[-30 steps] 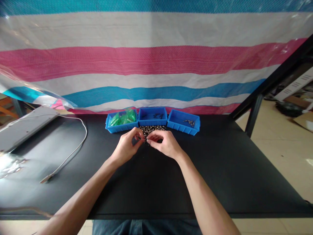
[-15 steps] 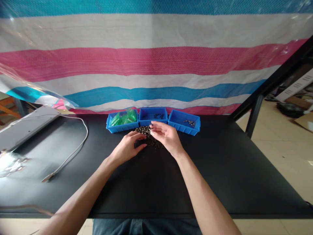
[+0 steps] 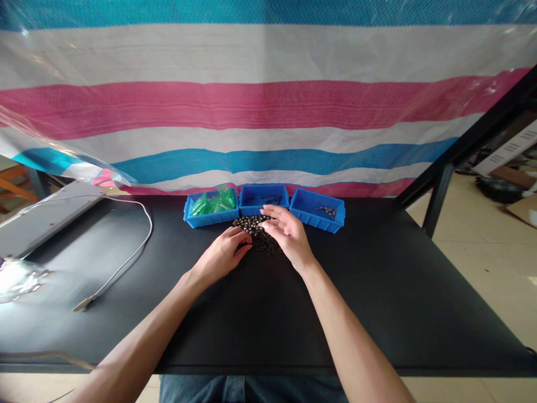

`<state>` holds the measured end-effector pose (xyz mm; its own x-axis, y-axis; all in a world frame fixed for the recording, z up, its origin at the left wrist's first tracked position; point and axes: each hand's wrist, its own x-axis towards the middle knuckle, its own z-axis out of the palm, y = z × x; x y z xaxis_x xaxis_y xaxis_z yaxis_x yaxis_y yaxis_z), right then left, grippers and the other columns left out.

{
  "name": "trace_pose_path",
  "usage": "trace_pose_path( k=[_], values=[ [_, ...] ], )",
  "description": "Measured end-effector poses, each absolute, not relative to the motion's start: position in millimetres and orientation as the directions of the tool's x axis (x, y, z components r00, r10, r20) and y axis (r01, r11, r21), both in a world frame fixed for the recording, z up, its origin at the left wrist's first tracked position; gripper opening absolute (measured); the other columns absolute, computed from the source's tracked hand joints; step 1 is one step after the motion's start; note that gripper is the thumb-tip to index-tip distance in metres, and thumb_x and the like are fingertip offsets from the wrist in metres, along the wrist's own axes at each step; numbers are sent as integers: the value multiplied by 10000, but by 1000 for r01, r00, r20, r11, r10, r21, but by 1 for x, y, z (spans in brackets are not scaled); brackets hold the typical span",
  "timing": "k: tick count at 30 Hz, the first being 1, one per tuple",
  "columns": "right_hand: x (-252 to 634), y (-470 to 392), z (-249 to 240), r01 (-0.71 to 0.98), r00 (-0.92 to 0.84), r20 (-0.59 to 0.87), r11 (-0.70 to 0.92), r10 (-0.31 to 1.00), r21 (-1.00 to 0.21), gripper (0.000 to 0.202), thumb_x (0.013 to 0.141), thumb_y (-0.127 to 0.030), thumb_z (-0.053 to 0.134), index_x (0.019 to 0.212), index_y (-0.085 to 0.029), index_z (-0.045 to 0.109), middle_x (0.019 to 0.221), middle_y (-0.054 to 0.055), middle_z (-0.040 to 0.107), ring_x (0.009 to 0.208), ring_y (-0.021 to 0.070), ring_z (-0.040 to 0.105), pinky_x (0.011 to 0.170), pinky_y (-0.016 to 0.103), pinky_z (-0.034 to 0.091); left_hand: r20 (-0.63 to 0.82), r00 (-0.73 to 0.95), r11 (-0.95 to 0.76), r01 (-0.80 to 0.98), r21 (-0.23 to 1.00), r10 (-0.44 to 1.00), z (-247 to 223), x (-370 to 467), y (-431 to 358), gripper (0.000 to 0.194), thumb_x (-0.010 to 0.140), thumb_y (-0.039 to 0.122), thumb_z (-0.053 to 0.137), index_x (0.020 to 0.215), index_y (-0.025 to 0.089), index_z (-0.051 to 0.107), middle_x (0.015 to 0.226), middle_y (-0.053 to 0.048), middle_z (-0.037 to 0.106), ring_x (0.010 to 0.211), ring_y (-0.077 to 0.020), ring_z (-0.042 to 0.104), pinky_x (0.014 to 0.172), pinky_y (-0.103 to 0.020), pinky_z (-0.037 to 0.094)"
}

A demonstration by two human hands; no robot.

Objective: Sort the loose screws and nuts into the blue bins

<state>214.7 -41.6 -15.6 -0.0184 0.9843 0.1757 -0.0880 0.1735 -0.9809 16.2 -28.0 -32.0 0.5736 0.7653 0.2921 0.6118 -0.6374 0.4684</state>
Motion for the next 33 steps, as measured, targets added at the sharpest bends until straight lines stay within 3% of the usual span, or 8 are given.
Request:
trace_pose_path(
  k=[4, 8, 15, 19, 27, 30, 33],
  values=[
    [218, -41, -16, -94, -26, 171, 168, 985, -981, 433, 821, -388, 766, 1208, -236, 648, 1233, 102, 714, 963, 226, 727, 904, 390, 571, 312, 582, -655, 599, 461, 751, -32, 16, -28, 79, 936, 138, 588, 888, 189, 626, 913, -61, 651, 890, -217, 612, 815, -329, 522],
    [222, -39, -19, -69, -31, 203, 200, 979, -977, 392, 844, -378, 748, 1193, -228, 652, 1081, 78, 757, 874, 210, 736, 851, 373, 582, 341, 542, -633, 557, 539, 768, -30, 17, -29, 94, 924, 121, 573, 882, 179, 635, 887, -55, 649, 831, -193, 619, 768, -305, 517],
    [224, -45, -15, 266, -156, 245, 279, 957, -923, 262, 869, -350, 718, 1095, -218, 717, 984, 64, 768, 928, 230, 732, 857, 352, 577, 373, 320, -482, 410, 774, 871, -16, 21, -33, 63, 900, 185, 608, 852, 179, 647, 811, -26, 671, 722, -151, 611, 683, -263, 494],
    [219, -46, -15, 124, -224, 166, 197, 960, -973, 267, 803, -341, 784, 1027, -205, 731, 962, 56, 783, 890, 223, 750, 847, 344, 591, 307, 256, -374, 276, 885, 916, -13, 24, -34, 123, 907, 280, 625, 860, 169, 652, 796, -26, 670, 720, -151, 613, 667, -259, 492],
    [215, -43, -14, -109, -180, 52, 33, 982, -993, 270, 693, -389, 884, 868, -203, 798, 821, 43, 788, 746, 205, 750, 773, 345, 588, 273, 279, -328, 174, 929, 921, -13, 26, -36, 202, 904, 354, 657, 878, 153, 654, 821, -34, 661, 743, -150, 602, 694, -259, 497],
    [220, -44, -14, -157, -196, 13, -19, 981, -987, 281, 686, -396, 889, 879, -205, 816, 811, 56, 791, 744, 206, 745, 752, 343, 579, 278, 309, -346, 194, 918, 910, -12, 25, -36, 225, 920, 378, 645, 887, 155, 651, 820, -33, 658, 731, -148, 595, 663, -251, 483],
    [225, -43, -12, -115, -203, -26, -50, 979, -992, 262, 706, -408, 875, 845, -192, 819, 767, 62, 782, 691, 197, 726, 716, 340, 567, 303, 367, -433, 351, 830, 880, -12, 22, -35, 265, 984, 378, 551, 870, 161, 653, 790, -29, 643, 700, -148, 573, 645, -261, 461]
  ],
)
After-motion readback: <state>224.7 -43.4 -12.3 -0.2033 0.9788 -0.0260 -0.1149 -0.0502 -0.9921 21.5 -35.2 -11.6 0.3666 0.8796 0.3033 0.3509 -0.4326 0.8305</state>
